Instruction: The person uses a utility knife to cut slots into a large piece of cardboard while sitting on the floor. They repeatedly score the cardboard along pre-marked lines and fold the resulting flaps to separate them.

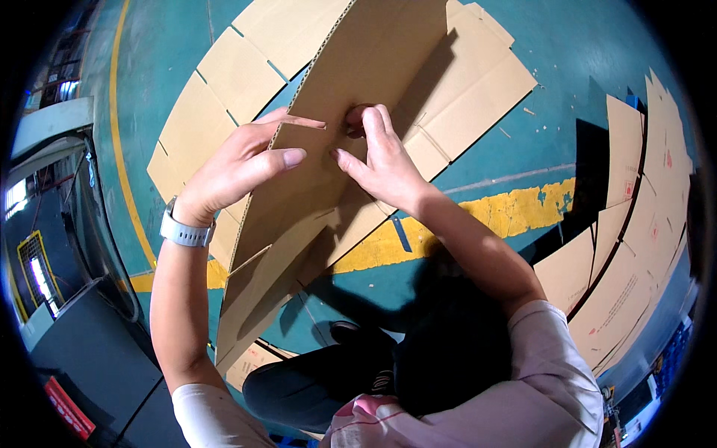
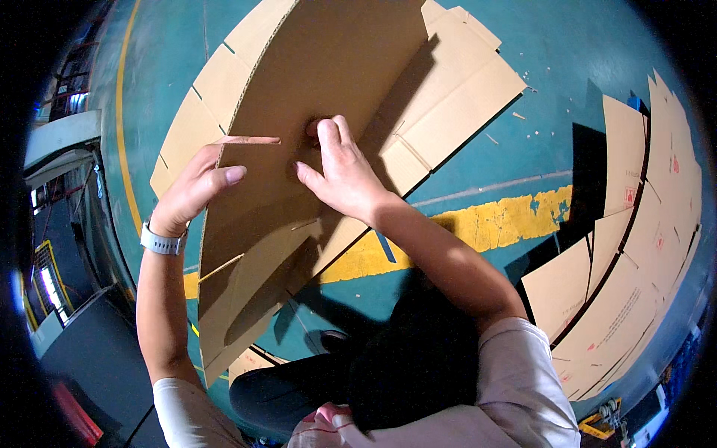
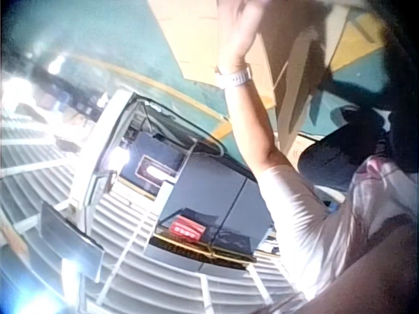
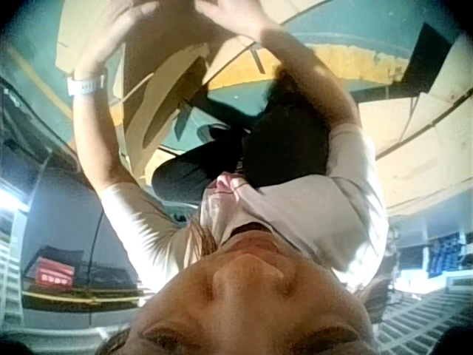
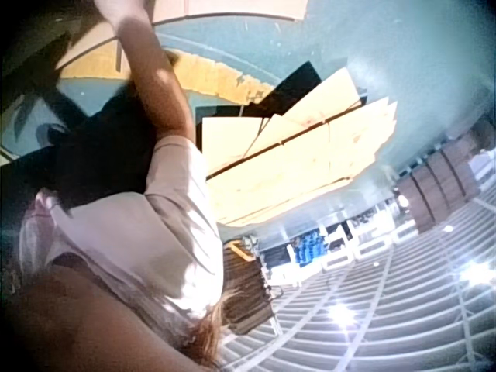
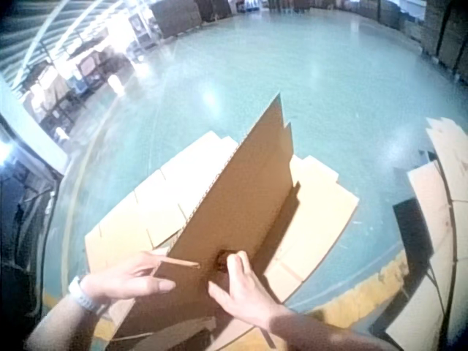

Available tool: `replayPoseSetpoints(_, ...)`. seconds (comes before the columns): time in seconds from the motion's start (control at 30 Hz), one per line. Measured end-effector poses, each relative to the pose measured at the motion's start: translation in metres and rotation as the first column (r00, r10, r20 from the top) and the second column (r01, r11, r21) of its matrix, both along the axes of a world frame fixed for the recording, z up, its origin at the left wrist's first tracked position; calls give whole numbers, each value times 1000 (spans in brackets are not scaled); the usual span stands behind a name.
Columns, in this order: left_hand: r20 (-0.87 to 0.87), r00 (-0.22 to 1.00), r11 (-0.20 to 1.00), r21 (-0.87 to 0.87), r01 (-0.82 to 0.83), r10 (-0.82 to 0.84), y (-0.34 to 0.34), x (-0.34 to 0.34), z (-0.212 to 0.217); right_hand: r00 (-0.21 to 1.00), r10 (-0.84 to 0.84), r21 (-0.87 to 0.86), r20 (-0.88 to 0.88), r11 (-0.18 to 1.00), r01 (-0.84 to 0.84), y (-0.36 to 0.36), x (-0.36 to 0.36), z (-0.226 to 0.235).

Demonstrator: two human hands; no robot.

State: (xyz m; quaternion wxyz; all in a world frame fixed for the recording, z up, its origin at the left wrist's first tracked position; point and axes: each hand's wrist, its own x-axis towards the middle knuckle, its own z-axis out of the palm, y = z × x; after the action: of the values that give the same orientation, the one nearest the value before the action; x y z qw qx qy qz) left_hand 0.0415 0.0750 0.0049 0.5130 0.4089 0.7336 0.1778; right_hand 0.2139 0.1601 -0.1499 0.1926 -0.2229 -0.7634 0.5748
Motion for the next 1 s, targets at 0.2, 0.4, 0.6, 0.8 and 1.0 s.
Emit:
replayPoseSetpoints(0.2, 36, 990, 990, 16, 137, -137, 9, -8, -6, 1000, -5, -12, 28, 1000, 5, -1, 0, -4)
replayPoseSetpoints(0.4, -90, 948, 950, 46, 310, -305, 21, -16, -7, 999, 12, -28, 30, 1000, -11, -2, 1, -3)
replayPoseSetpoints(0.6, -224, 872, 900, -113, 421, -436, 43, -9, 15, 998, 51, 25, 36, 998, -52, 3, 4, -2)
replayPoseSetpoints(0.8, -82, 977, 980, -13, 196, -197, 22, -21, -8, 994, 72, -106, -79, 991, -81, 7, 2, -5)
replayPoseSetpoints(1.0, -84, 980, 981, 56, 183, -178, 20, -4, -1, 990, 116, -593, -83, 792, -143, 22, -5, 11)
